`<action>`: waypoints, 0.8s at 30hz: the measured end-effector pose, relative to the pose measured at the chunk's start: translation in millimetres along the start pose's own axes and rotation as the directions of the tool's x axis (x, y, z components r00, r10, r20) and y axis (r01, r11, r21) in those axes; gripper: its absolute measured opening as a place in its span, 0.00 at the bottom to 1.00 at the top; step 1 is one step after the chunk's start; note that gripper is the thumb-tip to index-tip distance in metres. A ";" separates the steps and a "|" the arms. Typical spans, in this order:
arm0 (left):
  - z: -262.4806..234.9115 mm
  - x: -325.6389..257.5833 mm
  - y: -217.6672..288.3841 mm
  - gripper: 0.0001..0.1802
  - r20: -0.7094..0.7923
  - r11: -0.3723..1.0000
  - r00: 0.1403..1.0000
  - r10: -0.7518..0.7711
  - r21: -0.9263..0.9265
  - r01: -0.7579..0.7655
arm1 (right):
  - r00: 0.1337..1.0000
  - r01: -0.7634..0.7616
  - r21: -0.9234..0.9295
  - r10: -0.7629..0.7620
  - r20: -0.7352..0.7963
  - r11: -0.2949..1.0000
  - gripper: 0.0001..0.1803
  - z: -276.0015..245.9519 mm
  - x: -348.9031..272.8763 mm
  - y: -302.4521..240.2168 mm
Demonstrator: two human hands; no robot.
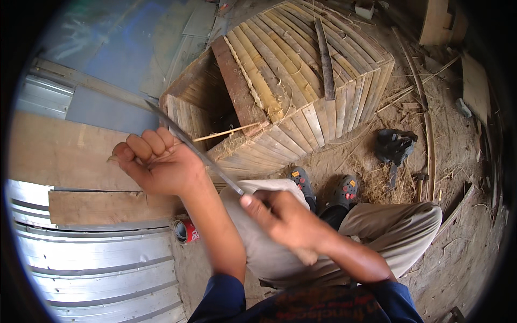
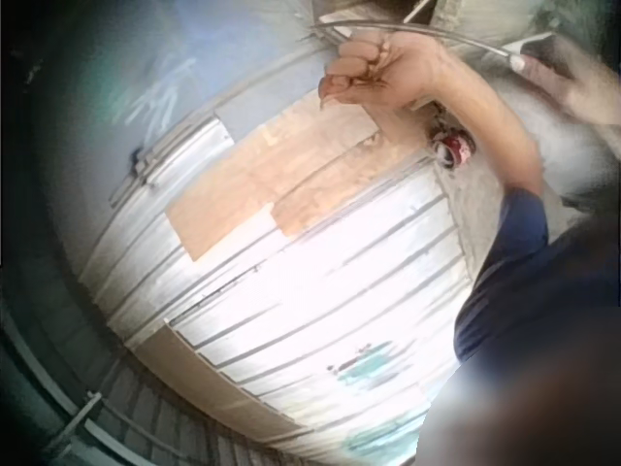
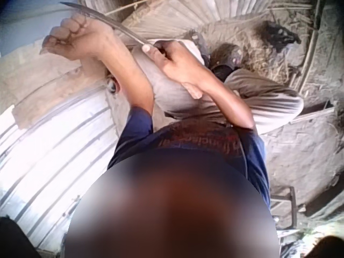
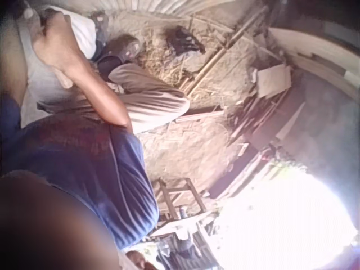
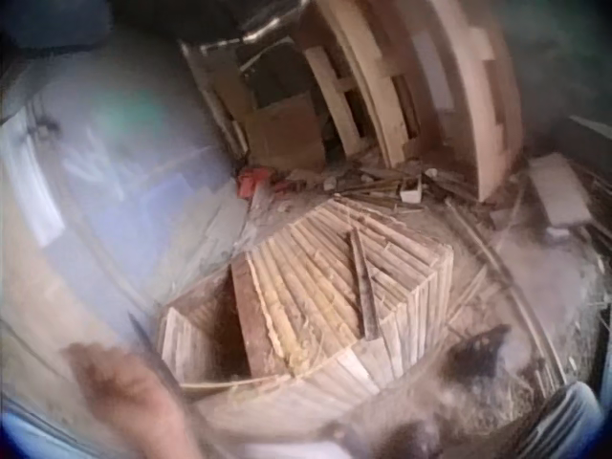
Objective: The person sits on the floor and uses a knife to shave a thin bamboo stick, repeatedly scraping along its length to smooth and thin it. The person holds the stick with one hand and the knife with the other, working over a wooden workbench.
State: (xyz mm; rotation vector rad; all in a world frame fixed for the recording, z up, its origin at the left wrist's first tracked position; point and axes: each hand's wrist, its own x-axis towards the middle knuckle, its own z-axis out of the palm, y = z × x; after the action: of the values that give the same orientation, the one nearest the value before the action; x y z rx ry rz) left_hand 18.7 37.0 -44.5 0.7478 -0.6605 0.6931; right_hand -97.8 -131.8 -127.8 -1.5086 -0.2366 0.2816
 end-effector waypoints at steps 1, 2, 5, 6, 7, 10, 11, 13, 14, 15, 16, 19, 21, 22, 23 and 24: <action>-0.9 -0.6 0.8 0.16 -0.038 1.000 0.999 0.006 0.028 -0.005 | 0.998 -0.047 0.020 0.047 -0.030 0.999 0.36 0.8 -1.0 2.6; -1.7 -0.7 0.7 0.16 -0.073 0.999 0.997 0.021 0.046 -0.018 | 0.979 -0.196 0.099 0.201 -0.042 0.976 0.37 1.1 -1.8 4.2; -2.4 1.2 0.6 0.16 -0.021 1.000 1.000 0.004 -0.021 -0.005 | 0.994 -0.104 -0.045 0.106 0.032 0.994 0.31 -0.7 -2.9 8.8; -2.3 0.4 0.9 0.16 -0.053 0.999 0.999 -0.007 -0.034 0.006 | 0.991 -0.004 -0.112 0.019 0.129 0.994 0.31 -1.9 -3.6 9.1; -2.0 0.0 0.9 0.16 -0.042 0.999 0.999 -0.013 -0.051 0.011 | 0.998 -0.036 -0.086 0.039 0.039 0.996 0.31 -2.2 -4.1 9.6; -0.6 0.9 -0.1 0.16 -0.026 1.000 1.000 -0.003 0.011 0.003 | 0.959 -0.276 -0.001 0.275 -0.071 0.961 0.33 -5.3 -3.5 9.8; 0.0 1.0 -0.7 0.15 -0.024 0.999 1.000 0.009 0.047 -0.008 | 0.962 -0.226 -0.008 0.222 -0.156 0.974 0.41 -6.4 -3.8 9.8; 1.3 1.3 -2.4 0.15 -0.068 0.999 0.997 0.031 0.019 -0.030 | 0.943 -0.332 -0.003 0.332 -0.020 0.943 0.40 -7.6 -4.7 10.9; 2.1 -0.6 -1.6 0.16 -0.040 0.999 0.999 0.030 0.017 -0.029 | 0.987 -0.162 -0.098 0.160 -0.028 0.982 0.39 -6.5 -5.1 12.3; 3.0 -2.2 -1.0 0.16 -0.104 0.998 0.994 0.021 0.057 -0.015 | 0.996 -0.056 -0.141 0.066 0.063 0.988 0.39 -6.6 -7.2 12.4; 4.0 -0.5 -2.7 0.16 -0.100 0.996 0.994 0.034 0.080 -0.026 | 0.998 -0.057 -0.109 0.056 -0.013 0.992 0.39 -7.2 -6.1 15.0; 7.0 2.6 -3.8 0.16 -0.085 0.995 0.995 0.043 0.096 -0.035 | 0.942 -0.273 -0.011 0.265 -0.206 0.962 0.39 -6.4 -6.0 18.0; 8.0 2.8 -6.6 0.17 -0.103 0.995 0.993 0.063 0.082 -0.054 | 0.946 -0.269 -0.084 0.247 -0.209 0.959 0.38 -4.9 -7.0 19.9; 8.3 2.2 -7.0 0.17 -0.130 0.995 0.990 0.061 0.091 -0.049 | 0.980 -0.169 -0.138 0.152 -0.127 0.976 0.38 -4.6 -8.2 20.4; 8.8 1.3 -6.7 0.17 -0.075 0.992 0.995 0.067 0.113 -0.059 | 0.993 -0.112 -0.184 0.106 -0.043 0.977 0.38 -5.2 -7.4 20.8; 9.4 1.0 -7.7 0.17 -0.115 0.994 0.993 0.040 0.105 -0.028 | 0.999 -0.046 -0.201 0.040 -0.034 0.978 0.38 -4.9 -7.7 21.3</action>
State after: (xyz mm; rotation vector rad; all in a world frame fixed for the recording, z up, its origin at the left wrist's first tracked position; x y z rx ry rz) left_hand 22.4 25.9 -41.4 0.7856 -0.5342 0.8009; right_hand -104.3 -138.0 -149.2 -1.7195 -0.2133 0.2757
